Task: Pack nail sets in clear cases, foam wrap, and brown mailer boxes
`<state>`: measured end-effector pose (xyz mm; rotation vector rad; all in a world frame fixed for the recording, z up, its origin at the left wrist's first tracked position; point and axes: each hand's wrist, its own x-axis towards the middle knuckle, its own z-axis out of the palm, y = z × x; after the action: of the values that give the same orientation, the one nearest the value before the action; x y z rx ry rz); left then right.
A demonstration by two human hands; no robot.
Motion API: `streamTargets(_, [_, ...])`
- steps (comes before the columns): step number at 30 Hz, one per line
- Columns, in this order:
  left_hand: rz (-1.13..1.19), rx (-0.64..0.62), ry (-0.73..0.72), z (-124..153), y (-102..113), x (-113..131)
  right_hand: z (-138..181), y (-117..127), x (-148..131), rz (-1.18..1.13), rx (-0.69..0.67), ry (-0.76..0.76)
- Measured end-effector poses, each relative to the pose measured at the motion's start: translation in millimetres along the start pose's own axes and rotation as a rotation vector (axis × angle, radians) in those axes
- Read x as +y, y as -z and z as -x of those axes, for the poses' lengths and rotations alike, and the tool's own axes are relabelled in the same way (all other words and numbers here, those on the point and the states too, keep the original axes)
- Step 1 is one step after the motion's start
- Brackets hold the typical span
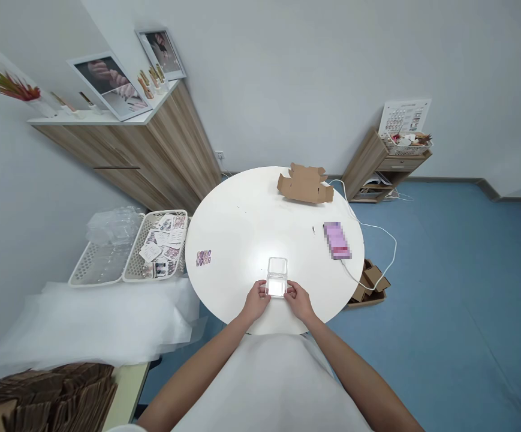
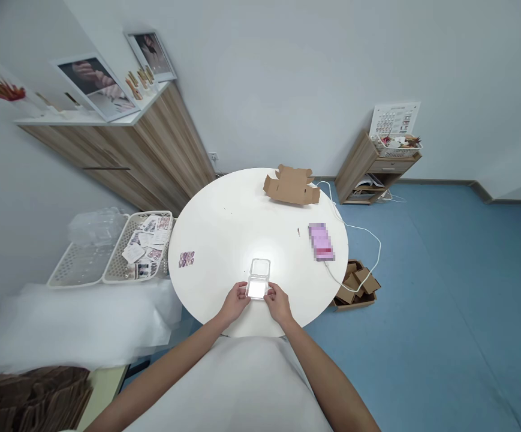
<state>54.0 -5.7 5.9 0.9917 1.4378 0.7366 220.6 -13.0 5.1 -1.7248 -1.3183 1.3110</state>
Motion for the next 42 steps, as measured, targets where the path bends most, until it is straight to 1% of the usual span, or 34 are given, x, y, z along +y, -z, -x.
streamTargets(3, [-0.099, 0.073, 0.007, -3.5, -3.8, -3.3, -4.0, -3.8, 3.9, 0.059, 0.015, 0.017])
streamTargets(5, [-0.146, 0.093, 0.024, -4.8, -6.3, -3.5, -6.1, -5.7, 5.4, 0.110, 0.028, 0.013])
streamTargets(8, [-0.132, 0.113, 0.034, -5.3, -9.3, -3.8, -7.4, -7.9, 7.4, 0.185, 0.027, 0.004])
streamTargets(11, [-0.074, 0.135, 0.049, -4.0, -11.1, -5.3, -6.8, -9.5, 9.6, 0.195, 0.022, 0.002])
streamTargets(14, [-0.057, 0.119, 0.055, -3.4, -12.3, -5.0, -7.6, -10.1, 9.8, 0.175, -0.002, 0.005])
streamTargets(18, [-0.067, 0.087, 0.029, -9.2, -13.6, 1.8, -16.4, -7.5, 4.5, 0.182, -0.028, 0.014])
streamTargets(24, [-0.048, 0.106, 0.021, -22.4, -15.5, 8.6, -33.1, -1.9, -3.6, 0.178, -0.047, 0.025])
streamTargets(28, [-0.048, 0.112, 0.023, -23.0, -16.1, 5.7, -34.6, -2.6, -2.2, 0.172, -0.036, 0.003])
streamTargets(35, [-0.167, 0.059, 0.017, -20.9, -17.1, 0.7, -29.9, -4.8, 2.1, 0.146, -0.050, -0.038])
streamTargets(39, [-0.168, 0.076, -0.010, -17.6, -18.3, -6.7, -28.6, -4.8, 7.2, 0.139, -0.056, -0.026])
streamTargets(42, [-0.153, 0.097, -0.017, -12.1, -15.1, -13.8, -27.3, -4.3, 10.9, 0.127, -0.059, -0.014])
